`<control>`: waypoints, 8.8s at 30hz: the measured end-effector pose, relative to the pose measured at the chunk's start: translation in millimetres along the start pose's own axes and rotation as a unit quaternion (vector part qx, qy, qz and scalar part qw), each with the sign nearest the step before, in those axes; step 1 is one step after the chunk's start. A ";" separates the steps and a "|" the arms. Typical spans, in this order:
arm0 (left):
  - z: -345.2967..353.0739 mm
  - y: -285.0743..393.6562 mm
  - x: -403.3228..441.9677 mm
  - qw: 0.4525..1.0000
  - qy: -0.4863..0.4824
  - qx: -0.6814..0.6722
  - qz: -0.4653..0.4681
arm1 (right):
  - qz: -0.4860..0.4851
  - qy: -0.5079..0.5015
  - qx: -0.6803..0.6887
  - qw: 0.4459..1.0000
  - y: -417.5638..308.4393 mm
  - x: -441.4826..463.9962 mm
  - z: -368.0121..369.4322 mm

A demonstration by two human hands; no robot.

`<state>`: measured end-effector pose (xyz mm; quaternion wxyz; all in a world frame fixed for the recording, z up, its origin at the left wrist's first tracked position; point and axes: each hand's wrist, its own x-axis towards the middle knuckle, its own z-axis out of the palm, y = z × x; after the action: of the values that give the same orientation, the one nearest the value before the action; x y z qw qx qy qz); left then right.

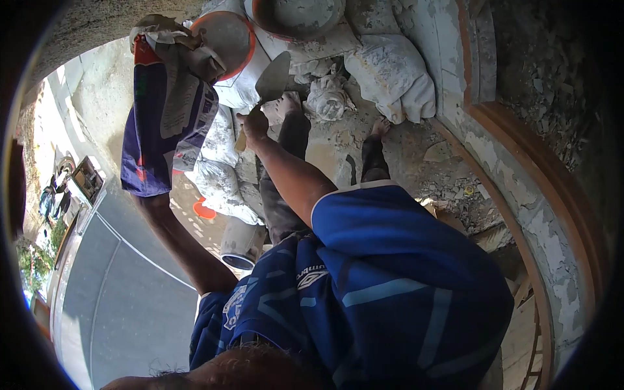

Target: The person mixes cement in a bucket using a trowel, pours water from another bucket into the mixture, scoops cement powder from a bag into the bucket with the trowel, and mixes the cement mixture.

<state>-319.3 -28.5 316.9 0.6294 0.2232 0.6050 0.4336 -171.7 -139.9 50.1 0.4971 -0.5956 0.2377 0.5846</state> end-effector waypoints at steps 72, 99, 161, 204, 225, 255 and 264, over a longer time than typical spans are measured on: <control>56.3 -14.8 -31.0 0.661 -0.005 0.696 0.279 | 0.251 -0.288 0.402 0.832 -54.3 -74.5 15.7; 108.7 -9.4 4.5 0.754 -0.121 0.602 0.234 | 0.197 -0.207 0.258 0.923 -103.2 -81.0 41.1; 61.6 22.3 54.2 0.619 -0.191 0.661 0.379 | -0.176 -0.124 -0.206 0.955 -138.3 -96.0 105.1; 60.4 67.3 31.1 0.555 -0.183 0.687 0.432 | -0.116 -0.179 -0.215 0.953 -145.3 -121.3 83.2; 19.2 -7.8 14.0 0.624 -0.078 0.595 0.500 | -0.199 -0.292 -0.299 0.886 -139.6 -73.2 67.4; -16.6 -339.5 -100.3 0.983 0.063 0.168 -0.045 | -0.342 -0.270 -0.559 0.706 -74.4 81.5 -97.6; 8.7 -331.8 -82.2 0.989 0.068 0.132 -0.018 | -0.167 -0.191 -0.260 0.932 -136.0 59.7 -70.8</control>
<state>-210.6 -267.4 97.7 0.5598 0.2636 0.7022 0.3522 -9.5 -130.3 24.6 0.4515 -0.6123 -0.1248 0.6369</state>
